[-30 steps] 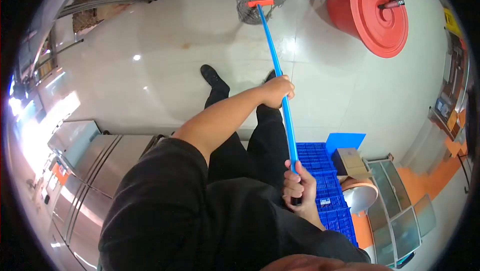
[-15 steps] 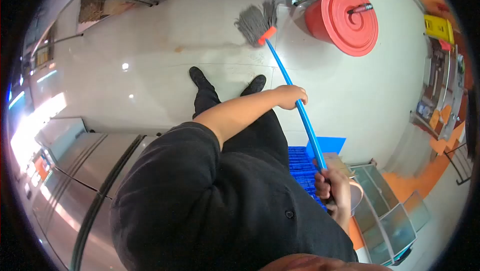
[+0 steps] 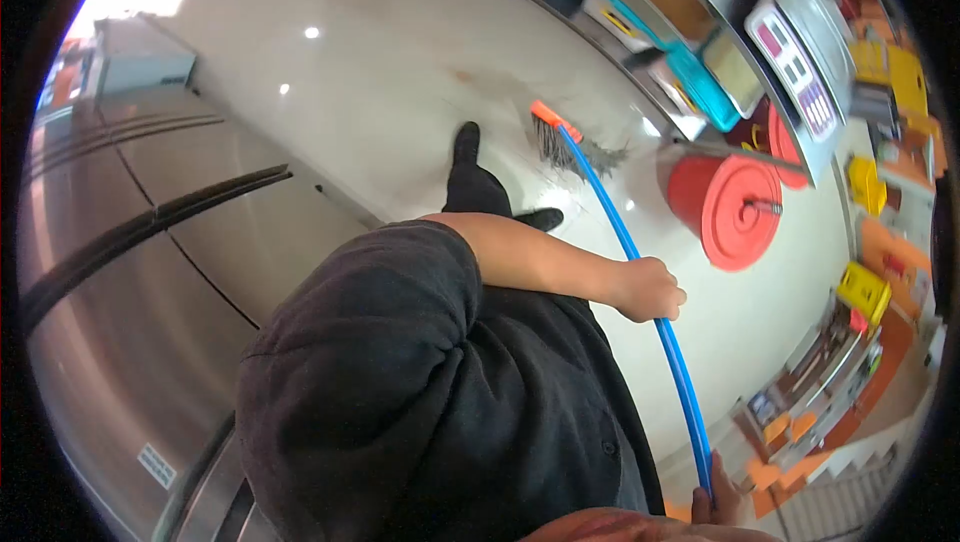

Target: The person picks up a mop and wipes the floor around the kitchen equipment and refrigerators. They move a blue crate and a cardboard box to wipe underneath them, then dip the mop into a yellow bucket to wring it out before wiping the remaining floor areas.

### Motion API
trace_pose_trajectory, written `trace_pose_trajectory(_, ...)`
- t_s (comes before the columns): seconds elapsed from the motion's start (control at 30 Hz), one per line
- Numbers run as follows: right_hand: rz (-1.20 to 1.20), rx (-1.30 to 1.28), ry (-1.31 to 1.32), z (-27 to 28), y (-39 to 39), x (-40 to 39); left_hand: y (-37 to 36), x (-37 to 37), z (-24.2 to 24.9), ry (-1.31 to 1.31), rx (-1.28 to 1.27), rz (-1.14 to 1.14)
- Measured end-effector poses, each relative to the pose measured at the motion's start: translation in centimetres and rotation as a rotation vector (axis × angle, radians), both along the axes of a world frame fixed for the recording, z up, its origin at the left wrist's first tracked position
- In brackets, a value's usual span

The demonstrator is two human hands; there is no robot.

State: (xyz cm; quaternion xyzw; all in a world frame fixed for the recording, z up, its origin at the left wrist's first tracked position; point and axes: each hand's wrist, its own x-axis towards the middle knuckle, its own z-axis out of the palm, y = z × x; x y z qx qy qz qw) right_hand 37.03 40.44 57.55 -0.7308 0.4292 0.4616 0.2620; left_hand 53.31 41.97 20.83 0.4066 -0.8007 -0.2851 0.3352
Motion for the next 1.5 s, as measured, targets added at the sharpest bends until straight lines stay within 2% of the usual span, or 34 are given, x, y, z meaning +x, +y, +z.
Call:
trace_pose_trajectory(0.03,0.064,-0.015,-0.136,0.0,-0.4,0.0,0.4,2.3,0.8,-0.018,-0.019,0.079)
trace_pose_trajectory(0.13,0.013,-0.046,0.002,-0.4,-0.7,9.8,1.1,9.9,0.1,-0.006,-0.081,0.309)
trace_pose_trajectory(0.23,0.226,-0.206,-0.384,-6.8,-1.1,12.4,2.1,19.5,-1.8,-0.087,-0.001,0.516)
trace_pose_trajectory(0.27,0.092,-0.172,-0.388,-9.1,-1.0,14.7,2.6,22.7,-3.3,-0.155,-0.016,0.563)
trace_pose_trajectory(0.3,-0.042,-0.136,-0.391,-11.9,-1.3,17.7,3.1,26.0,-5.2,-0.227,-0.032,0.608)
trace_pose_trajectory(0.37,-0.196,-0.018,-0.574,-19.3,-1.1,22.1,4.8,32.7,-8.3,-0.199,0.000,0.685)
trace_pose_trajectory(0.47,-0.157,0.098,-0.698,-33.4,-0.1,29.5,7.5,40.4,-12.7,-0.505,0.202,0.722)
trace_pose_trajectory(0.5,-0.162,0.156,-0.828,-39.5,0.7,31.5,8.1,42.3,-14.3,-0.582,0.340,0.685)
trace_pose_trajectory(0.53,-0.340,0.410,-0.626,-41.5,1.1,35.8,8.9,43.4,-16.1,-0.651,0.484,0.643)
trace_pose_trajectory(0.57,-0.686,0.649,-0.555,-44.0,2.3,39.5,9.7,44.5,-18.2,-0.718,0.627,0.597)
trace_pose_trajectory(0.6,-0.876,1.123,-0.527,-51.2,2.7,41.7,11.0,46.5,-23.1,-0.648,0.696,0.641)
trace_pose_trajectory(0.63,-1.272,1.444,-0.344,-55.0,3.6,44.4,12.1,48.3,-27.4,-0.571,0.766,0.680)
trace_pose_trajectory(0.7,-1.623,1.673,-0.318,-61.1,5.0,46.8,12.0,48.3,-28.8,-0.512,0.981,1.003)
trace_pose_trajectory(0.73,-1.637,1.668,-0.248,-62.1,5.0,46.8,12.8,49.1,-32.5,-0.642,0.839,0.804)
trace_pose_trajectory(0.77,-1.524,1.531,-0.297,-62.0,5.0,45.9,13.8,48.9,-36.1,-0.744,0.680,0.611)
trace_pose_trajectory(0.8,-1.519,1.314,-0.343,-60.9,4.6,44.0,13.2,46.5,-36.3,-0.645,0.711,0.615)
trace_pose_trajectory(0.9,-1.579,1.190,-0.374,-61.2,2.1,35.7,8.9,39.7,-35.3,-0.426,0.719,0.634)
trace_pose_trajectory(1.03,-1.617,0.874,-0.390,-58.3,-1.2,19.8,3.9,23.3,-38.3,-0.236,0.578,0.565)
trace_pose_trajectory(1.07,-1.626,0.845,-0.429,-57.3,-1.1,14.9,2.8,18.9,-37.4,-0.197,0.611,0.491)
trace_pose_trajectory(1.13,-1.764,0.780,-0.344,-53.0,-0.7,6.3,1.2,9.4,-34.0,-0.124,0.664,0.378)
trace_pose_trajectory(1.2,-1.853,0.701,-0.297,-48.0,0.7,-1.9,0.4,0.2,-32.6,-0.179,0.589,0.146)
trace_pose_trajectory(1.23,-1.936,0.685,-0.292,-45.7,2.1,-5.5,0.1,-3.9,-30.9,-0.097,0.768,0.104)
trace_pose_trajectory(1.27,-1.941,0.584,-0.272,-42.8,3.2,-7.4,0.1,-8.5,-31.7,-0.130,0.627,-0.144)
trace_pose_trajectory(1.3,-1.940,0.487,-0.249,-40.4,4.3,-8.7,-0.1,-10.2,-27.7,-0.082,0.747,-0.145)
trace_pose_trajectory(1.37,-1.943,0.346,-0.241,-38.4,6.9,-10.9,-0.4,-12.9,-23.9,-0.037,0.726,-0.230)
trace_pose_trajectory(1.47,-1.834,0.245,-0.241,-39.3,8.7,-11.5,-0.7,-16.8,-25.6,0.101,0.702,-0.297)
trace_pose_trajectory(1.5,-1.918,0.328,-0.213,-40.3,8.2,-11.2,-1.0,-17.3,-26.4,0.100,0.618,-0.250)
